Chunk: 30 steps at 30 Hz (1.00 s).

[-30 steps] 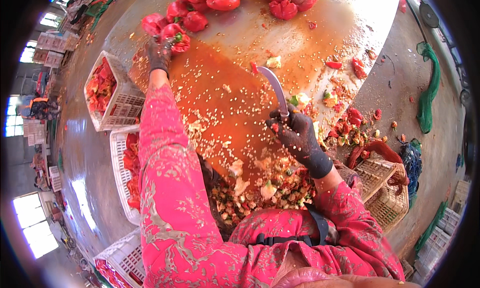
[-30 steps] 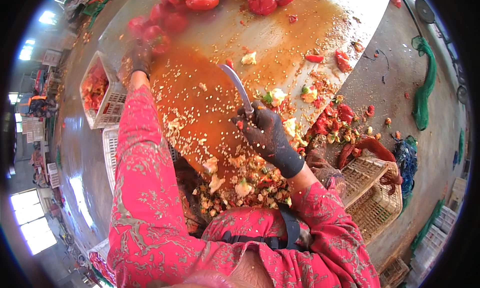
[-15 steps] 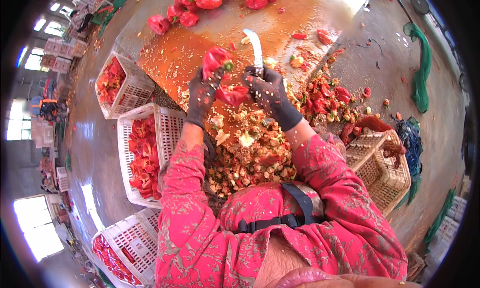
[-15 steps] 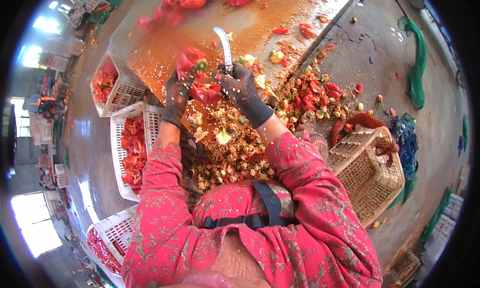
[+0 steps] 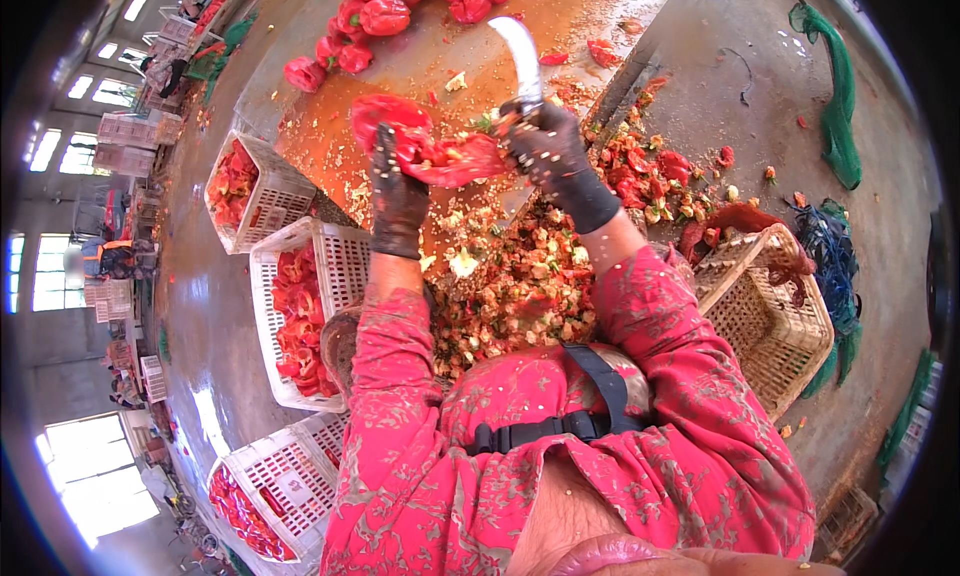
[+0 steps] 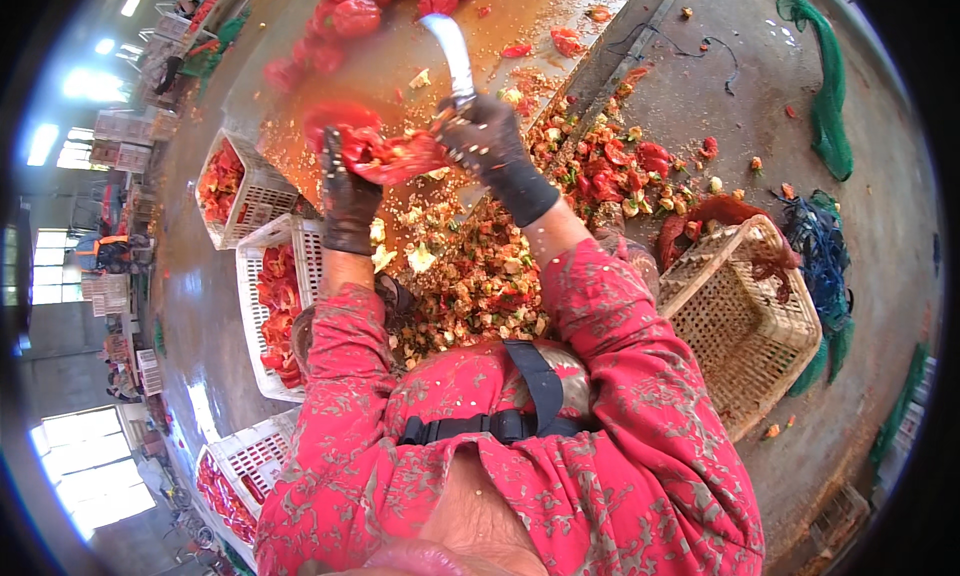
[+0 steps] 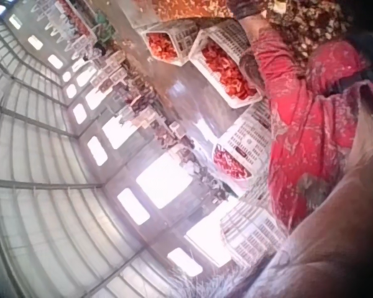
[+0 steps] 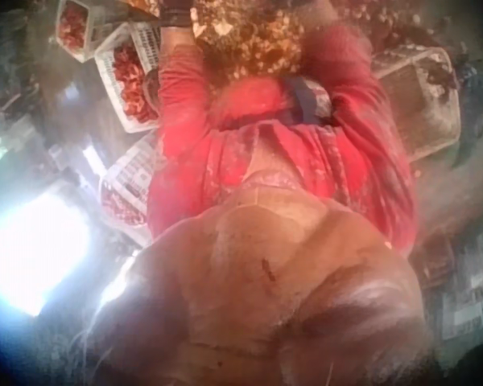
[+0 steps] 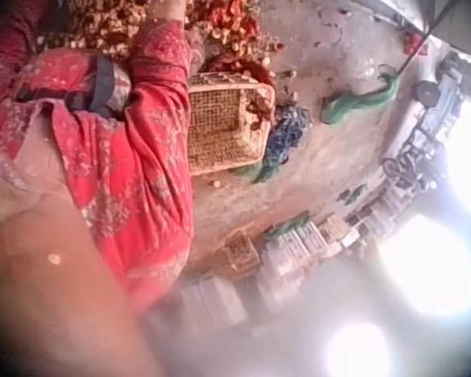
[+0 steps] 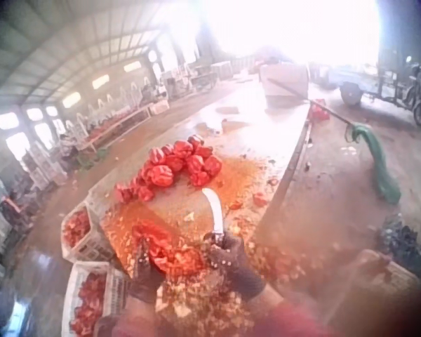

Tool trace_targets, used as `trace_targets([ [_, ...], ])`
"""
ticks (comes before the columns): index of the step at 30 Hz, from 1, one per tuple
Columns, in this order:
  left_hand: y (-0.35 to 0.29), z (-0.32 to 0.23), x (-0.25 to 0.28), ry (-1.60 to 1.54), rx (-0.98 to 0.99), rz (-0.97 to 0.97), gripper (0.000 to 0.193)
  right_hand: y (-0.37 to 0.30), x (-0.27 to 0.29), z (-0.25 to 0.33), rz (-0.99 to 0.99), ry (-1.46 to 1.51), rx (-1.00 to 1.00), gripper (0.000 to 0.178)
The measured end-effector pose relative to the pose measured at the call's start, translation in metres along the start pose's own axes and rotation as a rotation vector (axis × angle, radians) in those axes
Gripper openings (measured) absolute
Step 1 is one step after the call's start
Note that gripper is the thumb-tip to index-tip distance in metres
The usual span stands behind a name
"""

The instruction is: The person repeatedly picks up red bell peppers and uses a knife to chop them into small pieces on a wooden cutting board. The chopped pieces accumulate on the board while whole peppers are arranged nearby.

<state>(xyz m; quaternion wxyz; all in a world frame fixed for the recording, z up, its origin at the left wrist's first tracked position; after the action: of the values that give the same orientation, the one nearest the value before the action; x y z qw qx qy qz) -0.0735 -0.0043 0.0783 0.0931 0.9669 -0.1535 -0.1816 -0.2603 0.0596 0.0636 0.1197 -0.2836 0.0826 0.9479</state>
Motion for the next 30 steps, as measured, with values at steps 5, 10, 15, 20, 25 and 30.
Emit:
trace_targets([
  [5,0.052,-0.058,-0.051,-0.700,0.157,0.218,0.044,-0.014,0.038,0.044,-0.267,0.081,0.000,0.024],
  [10,0.102,0.078,0.025,0.974,-0.199,0.355,0.047,-0.015,0.043,0.051,-0.291,0.133,-0.003,0.019],
  [15,0.141,0.107,0.034,0.757,0.114,0.176,0.056,-0.025,0.050,0.065,-0.231,0.156,0.075,0.022],
  [20,0.146,0.052,-0.035,0.023,0.074,0.128,0.032,-0.027,0.062,0.069,-0.302,0.221,0.068,0.020],
  [25,0.136,0.110,0.033,0.912,-0.016,0.355,0.037,-0.024,0.058,0.066,-0.264,0.138,0.006,0.020],
  [30,0.091,0.090,0.028,-0.069,0.411,0.000,0.047,-0.030,0.061,0.069,-0.227,0.156,0.049,0.022],
])
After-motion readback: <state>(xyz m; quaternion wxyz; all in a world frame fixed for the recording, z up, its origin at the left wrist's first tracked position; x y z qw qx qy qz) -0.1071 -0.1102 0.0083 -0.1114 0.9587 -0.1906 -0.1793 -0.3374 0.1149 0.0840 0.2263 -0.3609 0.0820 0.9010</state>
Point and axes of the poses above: each hand's wrist, its own y-axis towards the middle knuckle, its own x-axis out of the back of the hand, z = x × y, the point moved 4 cm from there along y, towards the middle knuckle, and after that the axes turned 6 degrees about -y, right-handed, at the moved point
